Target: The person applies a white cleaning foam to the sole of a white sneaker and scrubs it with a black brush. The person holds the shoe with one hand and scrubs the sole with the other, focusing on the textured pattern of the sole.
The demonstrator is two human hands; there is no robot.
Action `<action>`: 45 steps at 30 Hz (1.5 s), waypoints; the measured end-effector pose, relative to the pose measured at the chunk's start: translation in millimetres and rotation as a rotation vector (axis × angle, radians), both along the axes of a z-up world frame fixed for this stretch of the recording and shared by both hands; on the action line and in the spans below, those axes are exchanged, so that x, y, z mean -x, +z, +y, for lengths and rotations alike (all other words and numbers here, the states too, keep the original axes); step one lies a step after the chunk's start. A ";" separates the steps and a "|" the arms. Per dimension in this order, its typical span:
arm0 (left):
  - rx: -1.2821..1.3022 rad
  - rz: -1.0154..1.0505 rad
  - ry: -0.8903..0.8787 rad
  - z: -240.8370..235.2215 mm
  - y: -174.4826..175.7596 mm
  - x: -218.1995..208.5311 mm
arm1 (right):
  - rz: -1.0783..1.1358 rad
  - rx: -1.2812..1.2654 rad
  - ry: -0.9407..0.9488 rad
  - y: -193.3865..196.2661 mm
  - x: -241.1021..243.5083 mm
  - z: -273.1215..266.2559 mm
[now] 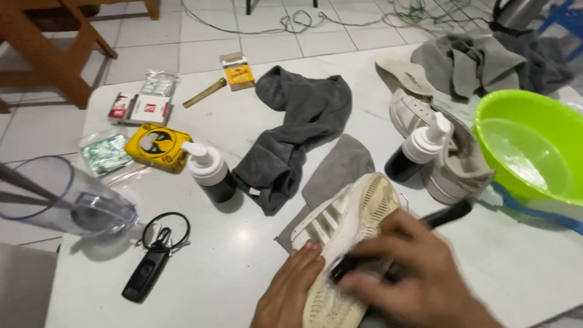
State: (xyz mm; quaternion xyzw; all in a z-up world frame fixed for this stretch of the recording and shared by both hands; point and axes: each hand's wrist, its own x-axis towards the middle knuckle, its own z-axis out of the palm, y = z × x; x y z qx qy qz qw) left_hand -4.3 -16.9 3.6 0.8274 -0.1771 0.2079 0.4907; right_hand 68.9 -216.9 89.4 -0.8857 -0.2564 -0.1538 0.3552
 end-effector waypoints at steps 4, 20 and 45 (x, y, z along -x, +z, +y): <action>0.014 -0.040 0.068 -3.1 8.9 0.5 | 0.010 -0.008 0.030 -10.2 -5.5 -9.9; 0.039 0.086 -0.052 0.0 -2.9 0.5 | 0.020 0.011 -0.224 -8.8 -13.4 -23.3; 0.390 0.271 0.688 -65.5 36.6 57.7 | -0.216 0.217 0.312 -5.3 -28.2 -37.8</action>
